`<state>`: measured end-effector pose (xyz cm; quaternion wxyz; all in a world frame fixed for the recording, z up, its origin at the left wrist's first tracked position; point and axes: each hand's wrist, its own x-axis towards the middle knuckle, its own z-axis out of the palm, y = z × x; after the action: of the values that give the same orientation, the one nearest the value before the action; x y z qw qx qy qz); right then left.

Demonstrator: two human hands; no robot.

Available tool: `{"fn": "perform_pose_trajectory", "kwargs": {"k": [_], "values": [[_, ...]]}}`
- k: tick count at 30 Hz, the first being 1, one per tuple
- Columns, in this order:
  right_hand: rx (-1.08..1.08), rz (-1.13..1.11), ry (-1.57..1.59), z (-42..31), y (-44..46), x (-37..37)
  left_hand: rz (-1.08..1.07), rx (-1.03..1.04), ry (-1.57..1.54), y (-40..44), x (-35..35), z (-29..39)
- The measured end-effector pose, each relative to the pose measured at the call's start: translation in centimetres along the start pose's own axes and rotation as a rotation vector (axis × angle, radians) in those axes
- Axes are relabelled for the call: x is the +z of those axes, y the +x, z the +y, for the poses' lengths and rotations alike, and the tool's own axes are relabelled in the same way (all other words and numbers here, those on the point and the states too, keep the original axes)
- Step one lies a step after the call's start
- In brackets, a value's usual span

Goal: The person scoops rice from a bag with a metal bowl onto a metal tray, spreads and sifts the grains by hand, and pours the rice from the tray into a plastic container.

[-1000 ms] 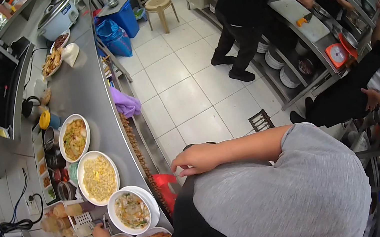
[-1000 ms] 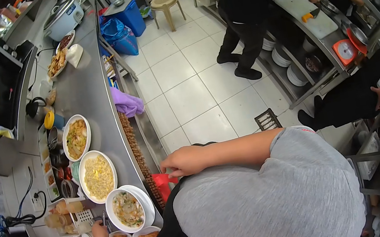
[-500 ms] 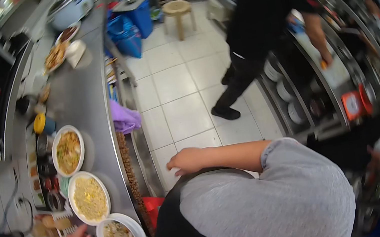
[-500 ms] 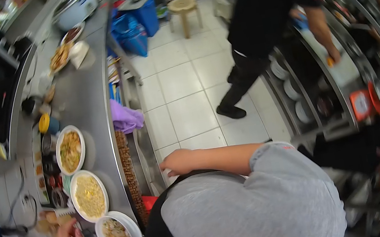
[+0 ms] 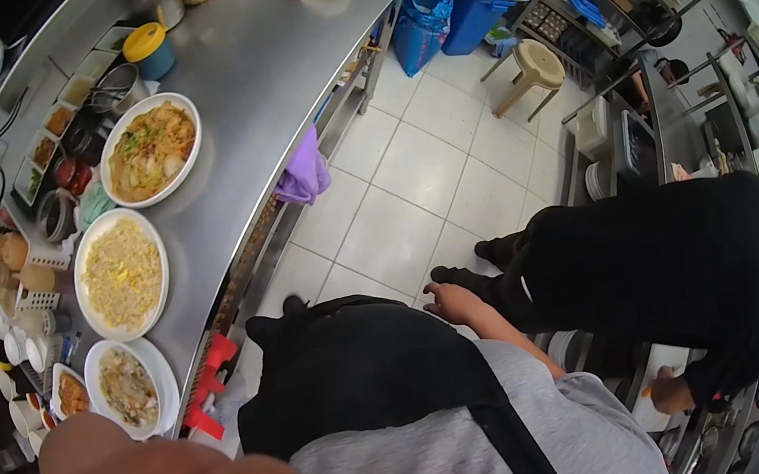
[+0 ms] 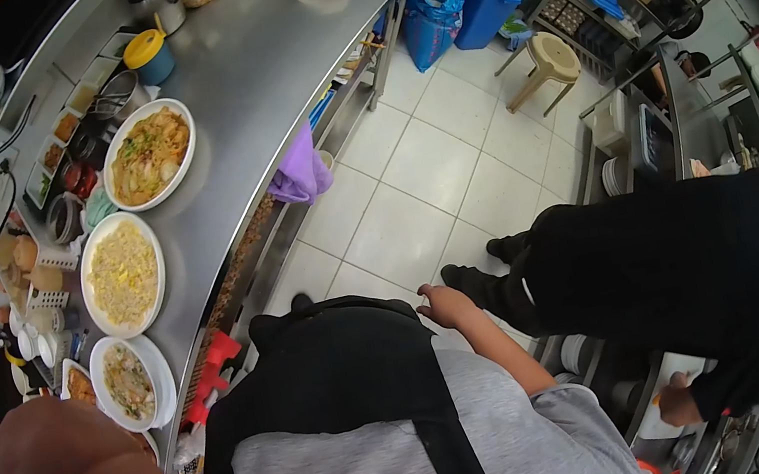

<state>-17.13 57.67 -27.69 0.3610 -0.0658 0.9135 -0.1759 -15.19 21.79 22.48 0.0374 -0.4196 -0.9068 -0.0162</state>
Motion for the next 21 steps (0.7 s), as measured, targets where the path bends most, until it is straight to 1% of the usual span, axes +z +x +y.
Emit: {"fn": "perform_pose_trajectory", "kwargs": {"k": [2, 3, 4, 5, 6, 7, 8, 10, 11, 12, 14, 15, 17, 20, 21], "values": [[-0.018, 0.016, 0.082, 1.1, 2.0, -0.4, -0.189, 0.232, 0.043, 2.4, 0.5, 0.5], [0.013, 0.0, 0.12, 1.1, 2.6, -1.1, 0.108, -0.247, -0.055, 4.7, 2.4, 4.0], [0.011, -0.021, 0.114, 1.7, 3.4, -1.4, 0.25, -0.476, -0.096, 6.6, 3.2, 3.9], [0.008, 0.009, 0.099, 2.7, 4.2, -1.5, 0.259, -0.446, -0.099, 8.1, 3.8, 2.3], [0.011, 0.04, 0.086, 3.9, 4.9, -1.4, 0.411, -0.373, -0.117, 9.6, 4.3, 0.0], [0.04, 0.057, 0.076, 5.2, 5.5, -1.4, 0.386, -0.064, -0.098, 10.2, 4.8, -4.0], [0.073, 0.079, 0.096, 6.5, 5.8, -1.4, 0.405, 0.073, -0.1, 11.6, 5.4, -6.4], [0.159, 0.118, 0.105, 10.2, 6.6, -1.0, 0.46, 0.225, -0.126, 14.2, 6.3, -10.1], [0.188, 0.154, 0.155, 11.7, 6.4, -1.1, 0.48, 0.274, -0.139, 15.4, 6.6, -11.7], [0.194, 0.14, 0.161, 13.1, 6.2, -0.9, 0.493, 0.311, -0.151, 16.7, 6.8, -13.2], [0.398, 0.124, 0.21, 15.5, 6.6, -1.1, 0.519, 0.384, -0.169, 19.3, 7.2, -16.4], [0.418, 0.142, 0.236, 15.8, 6.7, -2.0, 0.526, 0.418, -0.183, 20.8, 7.5, -17.7], [0.589, 0.186, 0.338, 16.1, 6.8, -2.7, 0.541, 0.498, -0.211, 24.6, 8.0, -20.1], [0.635, 0.241, 0.441, 16.9, 8.7, -3.0, 0.554, 0.596, -0.255, 31.1, 9.1, -22.4], [0.634, 0.222, 0.478, 17.2, 9.5, -3.2, 0.529, 0.606, -0.253, 33.0, 9.0, -22.5]]}}
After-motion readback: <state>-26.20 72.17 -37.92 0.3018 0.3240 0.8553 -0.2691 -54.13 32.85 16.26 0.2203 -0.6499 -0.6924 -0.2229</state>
